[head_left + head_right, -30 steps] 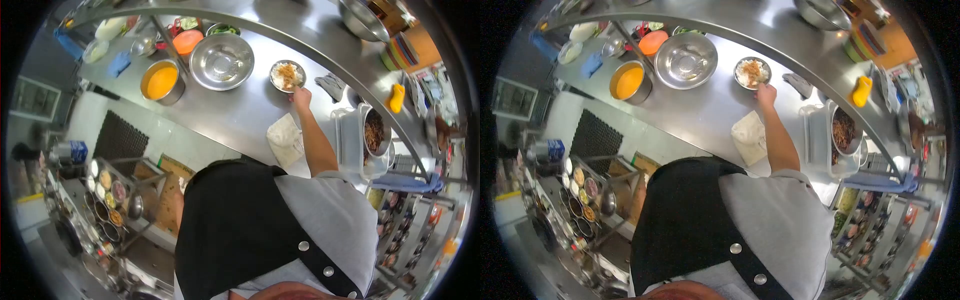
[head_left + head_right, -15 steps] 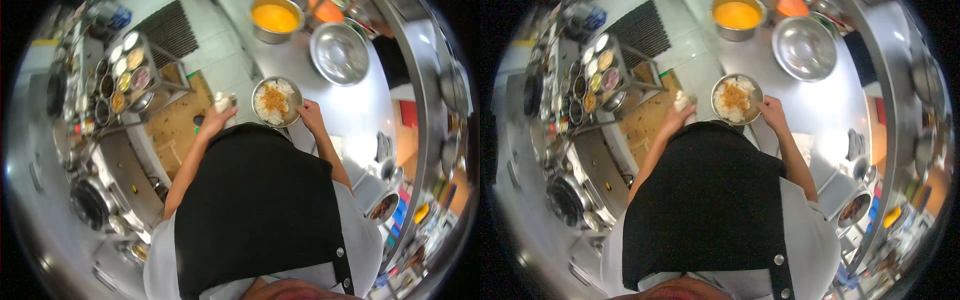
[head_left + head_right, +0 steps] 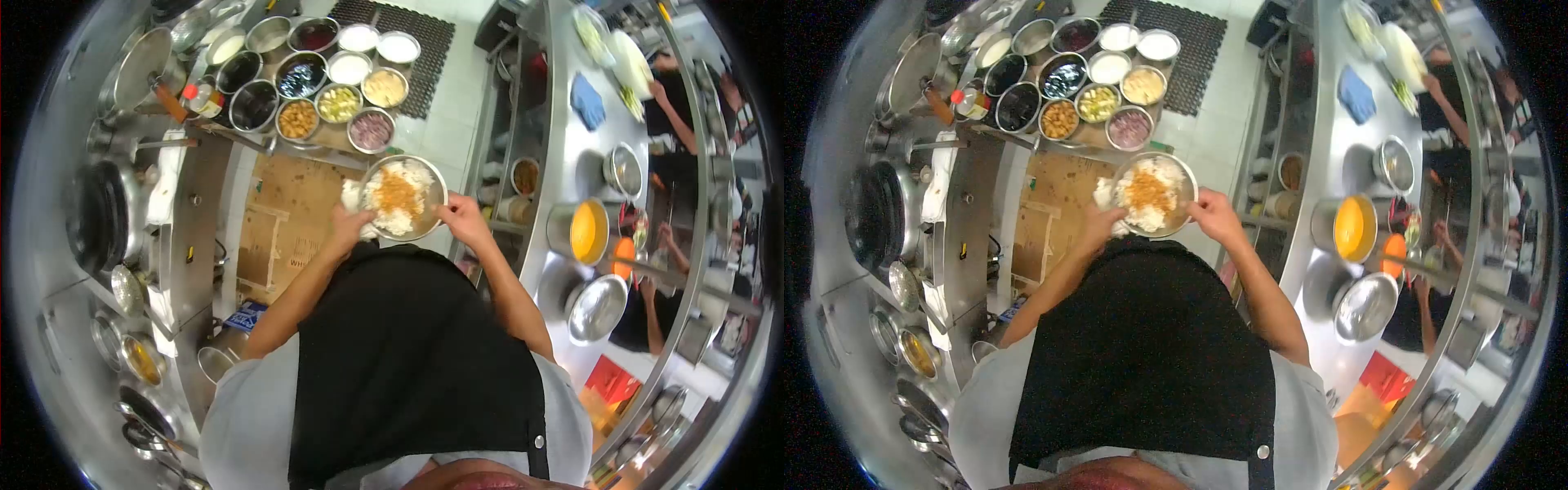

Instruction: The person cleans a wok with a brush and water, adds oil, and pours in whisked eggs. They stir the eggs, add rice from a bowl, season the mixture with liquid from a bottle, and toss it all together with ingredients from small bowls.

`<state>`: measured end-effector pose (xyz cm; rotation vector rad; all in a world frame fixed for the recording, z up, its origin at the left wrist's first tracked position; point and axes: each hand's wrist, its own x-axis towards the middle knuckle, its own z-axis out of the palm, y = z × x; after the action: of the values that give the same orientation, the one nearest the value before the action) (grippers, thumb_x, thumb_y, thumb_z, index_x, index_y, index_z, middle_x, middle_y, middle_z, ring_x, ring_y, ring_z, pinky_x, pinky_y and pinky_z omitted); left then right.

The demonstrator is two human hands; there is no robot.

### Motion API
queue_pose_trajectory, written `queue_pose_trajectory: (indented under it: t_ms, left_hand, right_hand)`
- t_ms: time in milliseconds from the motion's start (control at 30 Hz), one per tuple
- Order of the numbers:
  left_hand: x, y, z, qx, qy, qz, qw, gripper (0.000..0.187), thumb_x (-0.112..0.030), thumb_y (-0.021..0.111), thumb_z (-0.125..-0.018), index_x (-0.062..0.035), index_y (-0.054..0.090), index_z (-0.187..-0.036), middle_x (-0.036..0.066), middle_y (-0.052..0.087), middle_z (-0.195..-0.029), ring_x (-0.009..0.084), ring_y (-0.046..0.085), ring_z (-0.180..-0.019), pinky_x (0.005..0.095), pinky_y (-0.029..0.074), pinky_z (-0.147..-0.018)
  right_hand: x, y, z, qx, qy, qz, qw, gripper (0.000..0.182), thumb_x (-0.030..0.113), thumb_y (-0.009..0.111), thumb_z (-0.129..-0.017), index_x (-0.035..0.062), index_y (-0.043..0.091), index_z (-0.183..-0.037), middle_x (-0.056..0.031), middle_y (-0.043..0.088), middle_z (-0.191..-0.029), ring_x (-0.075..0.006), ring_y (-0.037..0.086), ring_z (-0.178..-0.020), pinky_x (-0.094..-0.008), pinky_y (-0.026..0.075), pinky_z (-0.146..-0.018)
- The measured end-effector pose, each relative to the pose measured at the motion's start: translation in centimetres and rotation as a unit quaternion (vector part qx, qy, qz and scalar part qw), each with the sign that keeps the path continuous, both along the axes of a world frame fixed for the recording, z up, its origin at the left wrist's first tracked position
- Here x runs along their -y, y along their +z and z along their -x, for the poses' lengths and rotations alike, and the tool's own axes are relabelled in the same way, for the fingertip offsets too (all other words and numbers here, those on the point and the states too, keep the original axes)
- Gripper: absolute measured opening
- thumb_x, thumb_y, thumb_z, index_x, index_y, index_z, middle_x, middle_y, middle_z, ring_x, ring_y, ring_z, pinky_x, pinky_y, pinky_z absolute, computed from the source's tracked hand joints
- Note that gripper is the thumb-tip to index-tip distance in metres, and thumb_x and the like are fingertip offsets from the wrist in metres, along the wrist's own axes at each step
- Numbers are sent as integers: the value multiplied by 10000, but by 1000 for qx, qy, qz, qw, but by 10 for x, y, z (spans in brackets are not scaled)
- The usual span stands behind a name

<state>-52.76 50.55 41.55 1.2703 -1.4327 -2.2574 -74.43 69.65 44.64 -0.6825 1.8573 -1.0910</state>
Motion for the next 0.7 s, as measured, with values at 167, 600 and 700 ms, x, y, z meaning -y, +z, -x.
queue_pose_trajectory:
  t_ms: [167,600,700]
  left_hand:
    - [92,22,-36,-35,120,3,992,482,0,672,-817,51,596,-1291,119,708,-1130,202,702,-982,342,570,-863]
    - [67,14,-37,-7,370,-36,928,510,68,599,-817,93,537,-1323,157,684,-1175,259,693,-1000,372,561,-902]
    - [48,-1,-20,-30,405,-48,912,489,49,613,-825,102,545,-1306,165,689,-1158,268,696,-972,388,567,-891]
  right_hand:
    - [134,10,61,87,27,63,994,194,149,668,-960,-2,657,-1082,-85,708,-903,-202,710,-782,-333,577,-689]
    - [250,-36,149,-403,220,41,888,263,252,628,-967,73,742,-1122,-183,719,-1020,-394,687,-933,-487,550,-827]
    - [243,5,161,-393,259,59,880,258,238,615,-979,65,741,-1123,-179,721,-1016,-391,685,-945,-482,548,-833]
